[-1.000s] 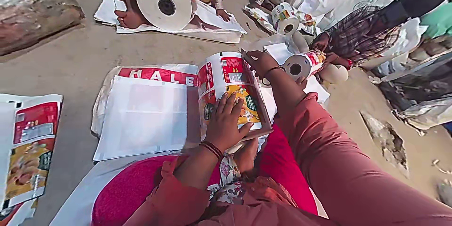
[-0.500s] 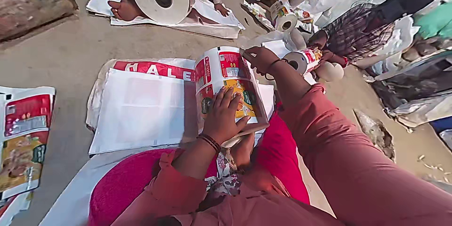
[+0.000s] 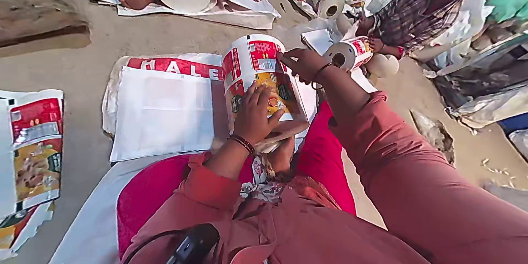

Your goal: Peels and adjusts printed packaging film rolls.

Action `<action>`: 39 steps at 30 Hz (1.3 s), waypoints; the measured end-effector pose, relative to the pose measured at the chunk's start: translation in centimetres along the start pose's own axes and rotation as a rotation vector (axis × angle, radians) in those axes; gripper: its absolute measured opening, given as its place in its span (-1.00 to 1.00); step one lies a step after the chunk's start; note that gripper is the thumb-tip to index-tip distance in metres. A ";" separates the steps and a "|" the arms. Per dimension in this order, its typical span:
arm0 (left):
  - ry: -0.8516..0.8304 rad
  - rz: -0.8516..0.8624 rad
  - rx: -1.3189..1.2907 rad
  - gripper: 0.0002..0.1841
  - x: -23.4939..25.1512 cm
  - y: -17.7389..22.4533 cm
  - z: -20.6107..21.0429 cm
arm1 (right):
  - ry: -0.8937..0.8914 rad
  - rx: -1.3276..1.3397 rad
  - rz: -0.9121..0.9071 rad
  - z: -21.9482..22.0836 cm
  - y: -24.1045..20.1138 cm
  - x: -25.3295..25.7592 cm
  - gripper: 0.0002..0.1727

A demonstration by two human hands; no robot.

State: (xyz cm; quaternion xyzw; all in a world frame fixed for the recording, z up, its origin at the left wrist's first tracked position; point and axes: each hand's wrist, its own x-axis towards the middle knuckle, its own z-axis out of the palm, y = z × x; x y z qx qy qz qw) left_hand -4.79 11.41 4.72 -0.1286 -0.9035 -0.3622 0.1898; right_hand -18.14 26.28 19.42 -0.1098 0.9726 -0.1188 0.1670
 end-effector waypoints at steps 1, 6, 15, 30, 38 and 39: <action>0.012 0.010 -0.014 -0.23 0.0 0.0 0.0 | 0.001 -0.005 -0.004 0.2 0.1 -0.7 -0.50; 0.054 0.047 -0.037 -0.28 -0.4 0.2 -0.3 | -0.011 0.033 0.012 1.3 0.9 -4.3 -0.52; 0.071 0.078 -0.082 -0.35 -0.6 0.1 -0.1 | -0.083 0.014 0.009 3.4 1.7 -13.0 -0.49; -0.100 0.089 0.061 -0.43 -0.7 1.5 0.1 | -0.056 0.294 -0.007 4.7 6.6 -22.5 -0.43; -0.066 0.168 0.022 -0.50 -0.4 1.6 0.7 | 0.119 0.472 -0.045 10.7 6.2 -21.8 -0.33; -0.036 0.176 -0.012 -0.52 -0.5 1.4 0.7 | 0.123 0.427 -0.031 11.4 5.5 -21.7 -0.30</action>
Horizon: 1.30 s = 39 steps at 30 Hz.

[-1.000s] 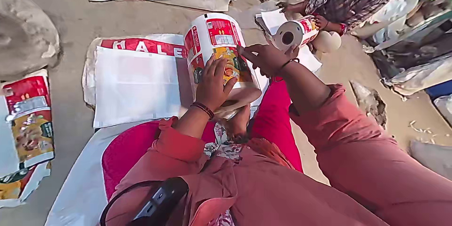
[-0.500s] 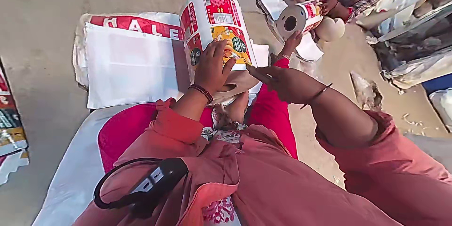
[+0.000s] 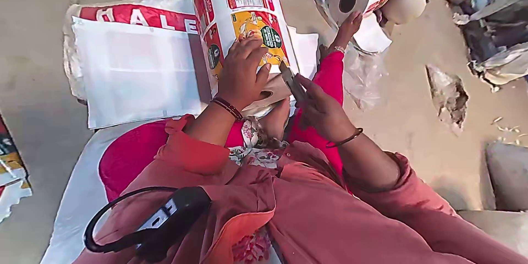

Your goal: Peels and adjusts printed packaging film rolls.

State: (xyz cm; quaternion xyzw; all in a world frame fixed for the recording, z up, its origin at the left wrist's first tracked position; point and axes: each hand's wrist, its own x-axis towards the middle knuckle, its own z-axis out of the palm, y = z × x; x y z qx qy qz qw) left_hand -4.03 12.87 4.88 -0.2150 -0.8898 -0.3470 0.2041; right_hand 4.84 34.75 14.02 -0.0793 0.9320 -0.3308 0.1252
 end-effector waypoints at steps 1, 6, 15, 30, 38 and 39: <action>0.020 0.003 -0.021 -0.53 -0.1 -0.1 0.0 | 0.011 -0.044 0.011 0.6 -0.3 0.2 -0.26; 0.031 0.009 -0.023 -0.53 -0.2 -0.2 0.0 | 0.034 -0.186 -0.012 0.9 -0.6 0.4 -0.22; 0.040 0.005 -0.047 -0.53 -0.1 -0.3 -0.1 | 0.040 -0.400 -0.031 0.8 -2.0 0.7 -0.28; -0.013 0.020 0.033 -0.51 0.2 0.6 -0.1 | 0.068 -0.102 -0.007 -2.3 0.5 -0.7 -0.32; -0.007 -0.083 -0.009 -0.46 -0.1 0.8 -0.2 | -0.086 -0.136 0.070 -2.0 -1.1 1.4 -0.33; -0.003 -0.086 -0.014 -0.47 -0.1 0.9 -0.2 | -0.107 -0.159 0.084 -2.1 -1.3 1.8 -0.32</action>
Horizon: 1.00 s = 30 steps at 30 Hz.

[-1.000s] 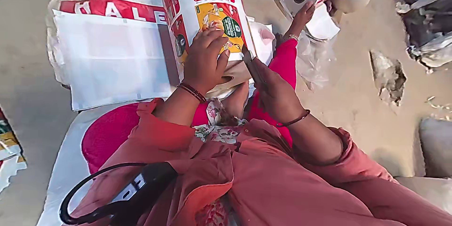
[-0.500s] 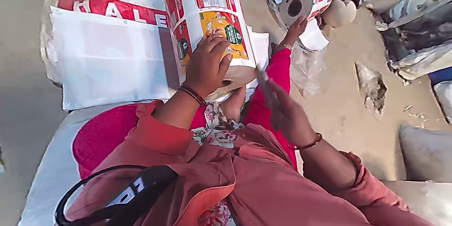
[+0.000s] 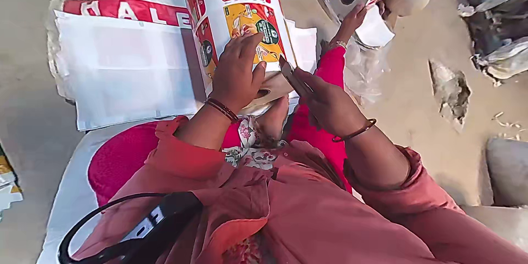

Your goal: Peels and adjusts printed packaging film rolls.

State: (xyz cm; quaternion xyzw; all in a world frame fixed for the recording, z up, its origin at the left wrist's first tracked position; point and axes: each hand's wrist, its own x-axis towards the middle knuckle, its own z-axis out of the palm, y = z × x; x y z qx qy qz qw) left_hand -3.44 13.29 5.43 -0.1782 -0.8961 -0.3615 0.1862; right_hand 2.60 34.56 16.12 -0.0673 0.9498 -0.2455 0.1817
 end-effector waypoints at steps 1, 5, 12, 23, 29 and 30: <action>0.004 0.002 -0.003 -0.47 0.0 0.0 0.0 | -0.019 -0.019 0.013 -0.2 -0.3 0.3 -0.31; 0.019 0.020 -0.027 -0.46 -0.2 -0.1 -0.1 | -0.130 -0.103 -0.037 -0.7 -0.8 -0.9 -0.41; 0.001 0.017 -0.142 -0.50 0.0 -0.4 -0.5 | 0.190 0.279 -0.046 -0.5 3.9 -3.7 -0.38; -0.014 0.025 0.208 -0.66 0.7 2.7 1.0 | 0.346 0.719 -0.121 2.2 6.6 -0.2 -0.45; 0.062 0.000 0.192 -0.72 1.2 2.3 0.5 | 0.383 0.831 -0.172 3.0 8.1 1.8 -0.50; 0.059 0.004 0.199 -0.70 1.1 2.2 0.5 | 0.385 0.826 -0.168 3.2 8.2 1.9 -0.51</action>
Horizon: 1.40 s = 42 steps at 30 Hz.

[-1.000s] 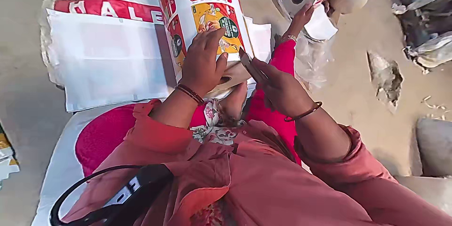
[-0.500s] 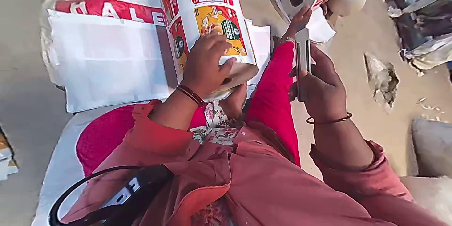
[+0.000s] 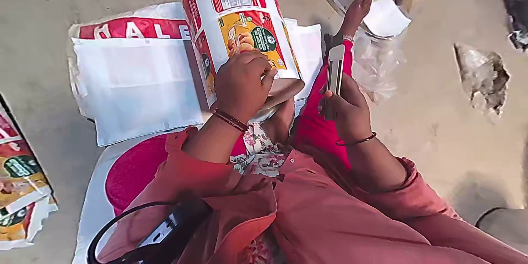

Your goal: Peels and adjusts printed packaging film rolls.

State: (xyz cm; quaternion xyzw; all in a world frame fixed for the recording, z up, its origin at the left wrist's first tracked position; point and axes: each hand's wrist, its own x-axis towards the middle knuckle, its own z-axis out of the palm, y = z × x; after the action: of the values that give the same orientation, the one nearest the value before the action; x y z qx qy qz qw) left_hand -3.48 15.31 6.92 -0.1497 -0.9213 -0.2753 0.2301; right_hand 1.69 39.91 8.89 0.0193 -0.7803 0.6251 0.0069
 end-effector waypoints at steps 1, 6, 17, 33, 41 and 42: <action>0.001 0.008 0.005 -0.65 0.0 0.0 0.0 | -0.002 -0.014 0.005 0.1 0.1 0.0 -0.52; -0.036 0.063 0.073 -0.71 0.2 0.7 0.4 | -0.021 0.007 -0.041 0.6 1.4 0.4 -0.52; -0.321 0.387 0.003 -0.70 4.3 -2.6 -1.1 | 0.029 -0.018 0.009 0.3 9.7 0.9 -0.51; -0.416 0.393 0.003 -0.61 6.5 -2.5 0.2 | 0.045 0.050 0.090 -0.6 12.0 3.8 -0.52; -0.352 0.368 0.027 -0.48 6.7 -1.8 0.5 | 0.088 0.137 0.086 -1.4 12.0 3.8 -0.55; -0.331 0.365 0.034 -0.47 6.5 -1.8 0.4 | 0.085 0.145 0.086 -1.4 12.1 3.7 -0.54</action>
State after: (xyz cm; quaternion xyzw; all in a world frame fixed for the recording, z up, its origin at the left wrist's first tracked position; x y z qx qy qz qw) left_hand -9.89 15.12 9.15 -0.3530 -0.9086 -0.1854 0.1246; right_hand -2.49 43.79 -2.44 -0.0403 -0.7321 0.6799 0.0115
